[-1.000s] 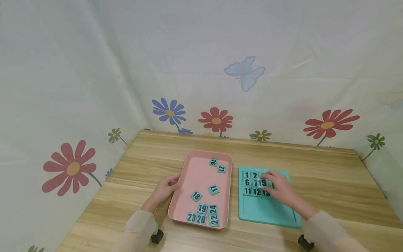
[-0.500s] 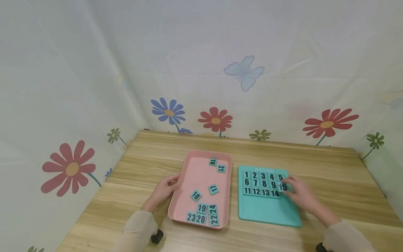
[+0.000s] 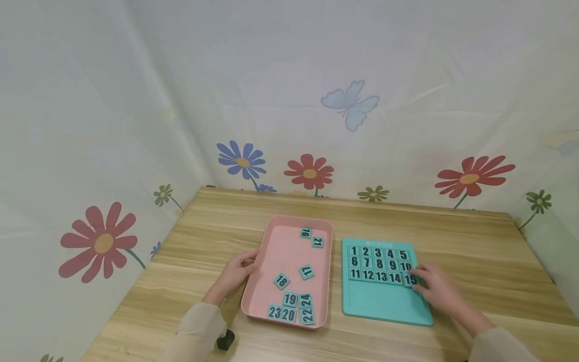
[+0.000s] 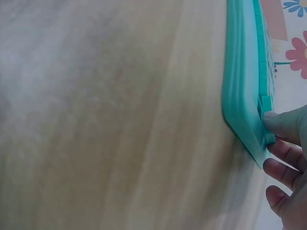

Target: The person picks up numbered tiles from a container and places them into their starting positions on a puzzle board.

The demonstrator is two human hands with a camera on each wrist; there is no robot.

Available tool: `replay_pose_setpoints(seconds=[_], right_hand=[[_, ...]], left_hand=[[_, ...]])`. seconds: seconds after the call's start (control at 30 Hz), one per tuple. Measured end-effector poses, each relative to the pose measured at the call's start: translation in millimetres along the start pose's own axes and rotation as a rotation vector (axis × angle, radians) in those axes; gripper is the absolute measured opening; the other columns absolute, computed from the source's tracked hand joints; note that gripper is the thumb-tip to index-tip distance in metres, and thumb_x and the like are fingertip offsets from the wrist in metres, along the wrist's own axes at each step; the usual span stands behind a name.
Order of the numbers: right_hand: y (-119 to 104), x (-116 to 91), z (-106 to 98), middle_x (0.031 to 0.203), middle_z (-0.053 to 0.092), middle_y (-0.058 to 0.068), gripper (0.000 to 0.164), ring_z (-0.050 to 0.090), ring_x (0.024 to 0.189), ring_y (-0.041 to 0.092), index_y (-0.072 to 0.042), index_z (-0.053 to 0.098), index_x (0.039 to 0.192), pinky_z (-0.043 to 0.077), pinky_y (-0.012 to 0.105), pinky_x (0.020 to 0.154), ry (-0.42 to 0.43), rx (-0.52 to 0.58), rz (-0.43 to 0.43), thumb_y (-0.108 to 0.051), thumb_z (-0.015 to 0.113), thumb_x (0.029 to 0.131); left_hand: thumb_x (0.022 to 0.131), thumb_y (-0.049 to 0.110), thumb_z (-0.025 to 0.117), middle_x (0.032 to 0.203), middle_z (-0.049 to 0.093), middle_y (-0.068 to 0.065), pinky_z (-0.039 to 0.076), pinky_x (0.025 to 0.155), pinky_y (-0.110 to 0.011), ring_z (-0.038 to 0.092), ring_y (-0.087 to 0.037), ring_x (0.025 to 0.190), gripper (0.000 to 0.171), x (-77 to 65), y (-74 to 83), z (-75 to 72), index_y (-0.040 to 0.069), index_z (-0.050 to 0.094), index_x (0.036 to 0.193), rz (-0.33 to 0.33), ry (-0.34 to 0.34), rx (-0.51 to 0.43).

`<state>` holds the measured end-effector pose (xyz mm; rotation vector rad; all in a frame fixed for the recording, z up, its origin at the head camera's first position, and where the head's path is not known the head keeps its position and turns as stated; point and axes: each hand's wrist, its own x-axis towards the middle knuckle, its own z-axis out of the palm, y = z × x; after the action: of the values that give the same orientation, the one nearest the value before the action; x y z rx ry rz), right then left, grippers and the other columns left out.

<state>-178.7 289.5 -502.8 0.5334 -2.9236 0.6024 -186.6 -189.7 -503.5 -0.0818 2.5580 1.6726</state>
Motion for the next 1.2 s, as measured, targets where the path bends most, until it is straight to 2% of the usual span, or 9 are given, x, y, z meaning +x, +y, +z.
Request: replay_pose_setpoints(seconds=[0.3, 0.47, 0.67, 0.8, 1.0, 1.2], right_hand=[[-2, 1, 7, 0.100, 0.057, 0.015, 0.034, 0.052, 0.095, 0.033, -0.001, 0.063, 0.101, 0.044, 0.050, 0.080, 0.036, -0.032, 0.006, -0.011, 0.069, 0.069], [-3, 2, 9, 0.097, 0.057, 0.012, 0.032, 0.052, 0.091, 0.029, -0.002, 0.065, 0.098, 0.046, 0.047, 0.075, 0.047, -0.045, 0.005, -0.010, 0.069, 0.067], [-8, 9, 8, 0.098, 0.057, 0.011, 0.032, 0.052, 0.090, 0.028, -0.007, 0.065, 0.099, 0.046, 0.045, 0.072, 0.049, -0.062, -0.015, -0.016, 0.071, 0.069], [-19, 20, 6, 0.098, 0.057, 0.009, 0.031, 0.053, 0.090, 0.027, -0.007, 0.065, 0.100, 0.046, 0.044, 0.073, 0.092, -0.053, -0.061, -0.018, 0.069, 0.071], [-41, 39, 8, 0.097, 0.058, 0.010, 0.029, 0.051, 0.092, 0.028, -0.005, 0.066, 0.096, 0.044, 0.044, 0.076, 0.186, -0.021, -0.175, -0.013, 0.071, 0.069], [-73, 55, 19, 0.099, 0.058, 0.008, 0.032, 0.051, 0.094, 0.026, -0.006, 0.065, 0.098, 0.045, 0.043, 0.078, 0.199, 0.024, -0.246, -0.015, 0.072, 0.069]], left_hand=[[0.084, 0.000, 0.053, 0.111, 0.058, -0.018, 0.052, 0.077, -0.034, 0.058, -0.025, 0.094, 0.039, 0.5, -2.3, -0.5, 0.000, 0.050, 0.123, 0.004, 0.006, 0.002], [0.084, 0.000, 0.053, 0.112, 0.057, -0.018, 0.052, 0.078, -0.033, 0.058, -0.025, 0.094, 0.039, 0.2, -1.7, -1.5, 0.000, 0.049, 0.123, 0.000, 0.004, -0.010], [0.084, -0.001, 0.053, 0.113, 0.057, -0.019, 0.052, 0.077, -0.033, 0.057, -0.025, 0.093, 0.040, -0.6, -0.1, -2.0, 0.000, 0.049, 0.123, 0.005, 0.006, -0.001], [0.084, 0.000, 0.053, 0.112, 0.057, -0.017, 0.051, 0.077, -0.032, 0.057, -0.023, 0.093, 0.040, -0.2, 0.7, -2.6, 0.001, 0.049, 0.123, -0.008, 0.009, -0.006], [0.085, 0.000, 0.052, 0.114, 0.056, -0.019, 0.051, 0.077, -0.033, 0.057, -0.025, 0.095, 0.040, -0.9, 0.7, -1.7, -0.001, 0.048, 0.124, 0.010, -0.009, 0.000], [0.085, -0.003, 0.049, 0.116, 0.052, -0.025, 0.052, 0.078, -0.034, 0.056, -0.032, 0.099, 0.041, -2.0, -0.6, -1.9, -0.005, 0.044, 0.126, 0.040, -0.065, -0.064]])
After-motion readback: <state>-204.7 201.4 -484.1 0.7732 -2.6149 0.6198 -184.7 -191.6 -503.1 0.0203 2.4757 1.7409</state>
